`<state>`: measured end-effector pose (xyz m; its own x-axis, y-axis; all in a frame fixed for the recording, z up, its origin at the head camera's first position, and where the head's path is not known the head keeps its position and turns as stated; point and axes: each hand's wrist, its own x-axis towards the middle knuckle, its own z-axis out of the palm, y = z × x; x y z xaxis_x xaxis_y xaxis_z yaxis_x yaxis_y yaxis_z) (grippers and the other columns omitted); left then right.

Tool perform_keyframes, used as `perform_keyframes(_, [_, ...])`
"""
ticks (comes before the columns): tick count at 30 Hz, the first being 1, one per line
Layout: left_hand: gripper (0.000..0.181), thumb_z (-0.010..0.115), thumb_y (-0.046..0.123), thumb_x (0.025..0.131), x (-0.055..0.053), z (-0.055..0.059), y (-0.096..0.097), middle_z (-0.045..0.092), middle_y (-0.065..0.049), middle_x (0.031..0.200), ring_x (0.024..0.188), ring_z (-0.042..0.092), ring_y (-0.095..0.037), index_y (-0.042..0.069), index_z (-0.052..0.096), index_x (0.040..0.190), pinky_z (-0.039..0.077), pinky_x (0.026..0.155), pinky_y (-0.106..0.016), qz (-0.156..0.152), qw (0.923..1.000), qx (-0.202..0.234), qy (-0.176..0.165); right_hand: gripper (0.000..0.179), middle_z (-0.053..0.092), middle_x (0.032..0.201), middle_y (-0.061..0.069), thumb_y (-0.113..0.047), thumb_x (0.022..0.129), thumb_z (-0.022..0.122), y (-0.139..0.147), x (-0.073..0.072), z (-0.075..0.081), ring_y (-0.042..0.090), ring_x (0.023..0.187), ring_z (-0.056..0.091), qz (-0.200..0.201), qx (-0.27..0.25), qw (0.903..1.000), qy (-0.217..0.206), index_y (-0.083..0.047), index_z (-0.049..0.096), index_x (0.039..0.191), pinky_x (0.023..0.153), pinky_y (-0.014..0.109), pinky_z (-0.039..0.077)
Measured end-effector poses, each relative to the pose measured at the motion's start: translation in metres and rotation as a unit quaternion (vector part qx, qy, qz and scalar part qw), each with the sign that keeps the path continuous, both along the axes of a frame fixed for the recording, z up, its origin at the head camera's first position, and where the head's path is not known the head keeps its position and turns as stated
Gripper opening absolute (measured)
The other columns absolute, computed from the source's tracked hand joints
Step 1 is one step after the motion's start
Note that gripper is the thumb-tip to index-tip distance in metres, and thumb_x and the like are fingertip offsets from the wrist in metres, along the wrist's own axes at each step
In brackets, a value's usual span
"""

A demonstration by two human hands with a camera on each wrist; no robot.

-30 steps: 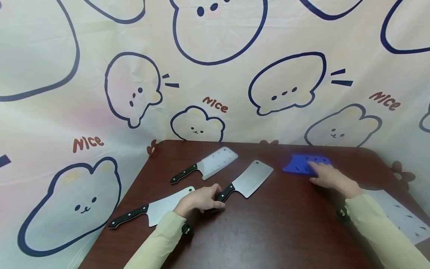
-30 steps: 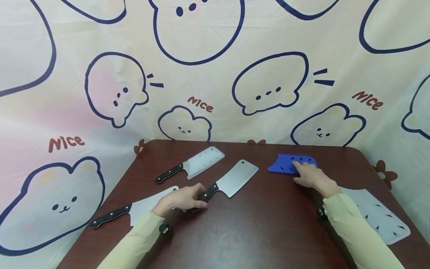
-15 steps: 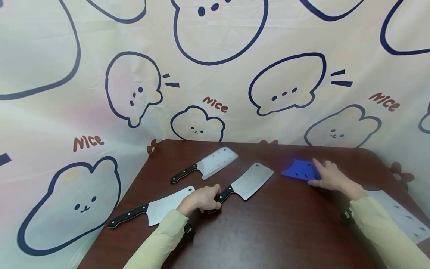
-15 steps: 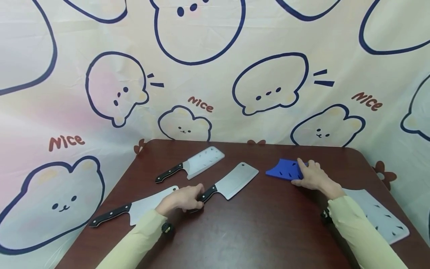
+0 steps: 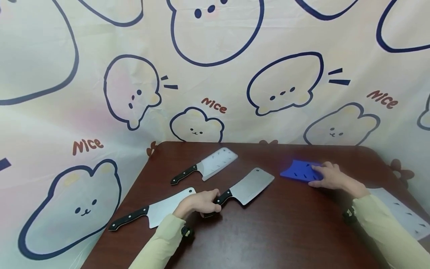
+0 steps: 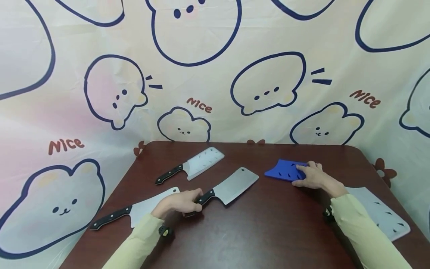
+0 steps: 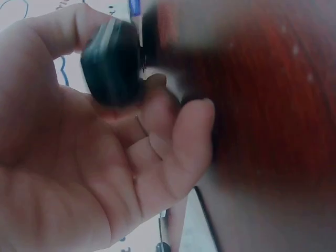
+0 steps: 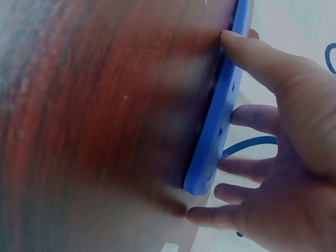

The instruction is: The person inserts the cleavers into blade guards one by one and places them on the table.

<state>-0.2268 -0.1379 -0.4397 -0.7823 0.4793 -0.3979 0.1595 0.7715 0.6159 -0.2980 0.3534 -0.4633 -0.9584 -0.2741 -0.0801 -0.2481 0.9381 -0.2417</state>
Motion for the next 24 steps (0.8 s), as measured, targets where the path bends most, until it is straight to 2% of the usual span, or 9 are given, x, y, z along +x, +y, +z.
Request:
perform_keyframes(2, [0.024,0.054,0.014,0.089,0.001,-0.003,-0.001,0.055,-0.003,0.074,0.058,0.052,-0.017,0.012,0.050,0.113,0.052,0.054,-0.034,0.008,0.9997,0.024,-0.005,0.090,0.027,0.143,0.046,-0.056,0.080,0.072,0.000,0.000,0.000,0.068,0.128,0.024,0.009,-0.009,0.9999,-0.003,0.008,0.047,0.138,0.099,0.078,0.023])
perform_keyframes(5, [0.021,0.051,0.010,0.085,0.001,-0.004,-0.002,0.055,-0.002,0.070,0.056,0.053,-0.017,0.012,0.053,0.106,0.049,0.050,-0.032,0.011,0.9989,0.044,0.002,0.091,0.032,0.143,0.042,-0.059,0.078,0.072,-0.001,0.002,0.000,0.065,0.127,0.030,0.013,-0.017,0.9998,0.000,0.006,0.047,0.136,0.098,0.077,0.026])
perform_keyframes(9, [0.017,0.049,0.007,0.080,-0.001,-0.005,-0.004,0.052,0.001,0.065,0.052,0.048,-0.015,0.013,0.056,0.094,0.044,0.047,-0.030,0.002,0.9986,0.051,0.016,0.100,0.036,0.139,0.038,-0.067,0.074,0.072,-0.004,0.005,0.000,0.059,0.119,0.033,0.003,-0.017,0.9998,0.005,0.002,0.042,0.139,0.092,0.074,0.032])
perform_keyframes(12, [0.018,0.049,0.007,0.079,-0.003,-0.004,-0.005,0.051,0.001,0.064,0.050,0.046,-0.014,0.012,0.056,0.094,0.041,0.046,-0.030,0.004,0.9983,0.056,0.017,0.109,0.031,0.139,0.039,-0.071,0.072,0.070,-0.008,0.007,0.001,0.059,0.117,0.029,-0.010,-0.017,0.9998,-0.008,0.002,0.034,0.145,0.089,0.075,0.033])
perform_keyframes(17, [0.023,0.050,0.005,0.079,-0.004,0.003,-0.006,0.052,0.001,0.066,0.049,0.043,-0.013,0.013,0.057,0.100,0.037,0.045,-0.029,0.002,0.9972,0.072,0.019,0.117,0.028,0.138,0.042,-0.073,0.072,0.068,-0.008,0.008,0.002,0.060,0.116,0.027,-0.016,-0.003,0.9996,-0.023,0.005,0.028,0.148,0.088,0.076,0.035])
perform_keyframes(24, [0.031,0.051,0.003,0.080,-0.005,0.020,-0.014,0.051,0.000,0.071,0.051,0.043,-0.013,0.014,0.058,0.108,0.037,0.047,-0.027,-0.006,0.9915,0.129,0.013,0.113,0.029,0.146,0.038,-0.071,0.074,0.068,-0.007,0.010,-0.001,0.060,0.126,0.027,-0.007,0.000,0.9997,-0.023,0.005,0.030,0.148,0.095,0.077,0.031])
